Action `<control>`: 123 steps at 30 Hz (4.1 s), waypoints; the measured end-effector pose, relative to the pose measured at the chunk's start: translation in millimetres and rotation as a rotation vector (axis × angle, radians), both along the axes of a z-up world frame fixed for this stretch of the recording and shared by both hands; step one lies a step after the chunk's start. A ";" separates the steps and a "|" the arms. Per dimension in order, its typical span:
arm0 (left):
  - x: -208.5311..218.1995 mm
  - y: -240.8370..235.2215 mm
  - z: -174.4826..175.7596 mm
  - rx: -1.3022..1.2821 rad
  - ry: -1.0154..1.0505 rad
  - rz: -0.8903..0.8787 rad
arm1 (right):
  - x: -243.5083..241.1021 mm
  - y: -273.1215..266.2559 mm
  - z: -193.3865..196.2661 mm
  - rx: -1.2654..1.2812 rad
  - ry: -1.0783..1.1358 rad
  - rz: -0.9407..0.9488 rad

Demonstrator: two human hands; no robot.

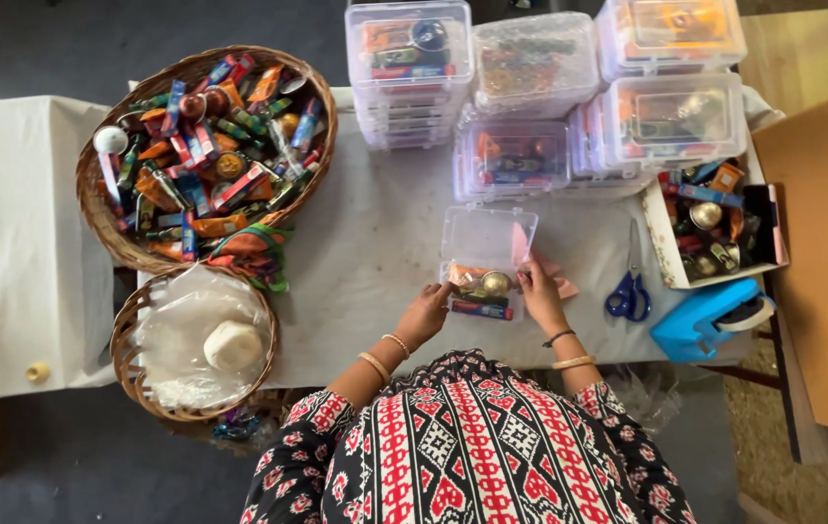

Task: The person wraps small decorative ornaments in pink tissue paper and places the wrapped items into clear plastic storage boxes. They close and stack the filled boxes, move a filled box into a larger cardboard box, and pick additional ornaments from a basket to wrap next.

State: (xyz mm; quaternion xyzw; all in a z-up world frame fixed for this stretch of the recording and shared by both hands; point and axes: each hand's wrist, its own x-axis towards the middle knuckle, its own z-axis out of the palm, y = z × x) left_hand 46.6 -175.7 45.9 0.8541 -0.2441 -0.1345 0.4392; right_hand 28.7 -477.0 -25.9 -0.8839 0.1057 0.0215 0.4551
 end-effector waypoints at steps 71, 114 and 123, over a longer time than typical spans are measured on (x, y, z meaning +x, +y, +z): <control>56.3 55.0 -21.0 0.572 -0.116 -0.034 | 73.8 133.9 60.2 -0.519 -0.052 0.789; 110.4 92.6 -42.4 -0.250 0.198 0.533 | 35.2 117.7 69.4 -0.216 -0.168 0.299; 73.0 97.6 13.5 -0.182 0.135 0.443 | 20.2 107.1 39.7 -0.079 -0.098 0.350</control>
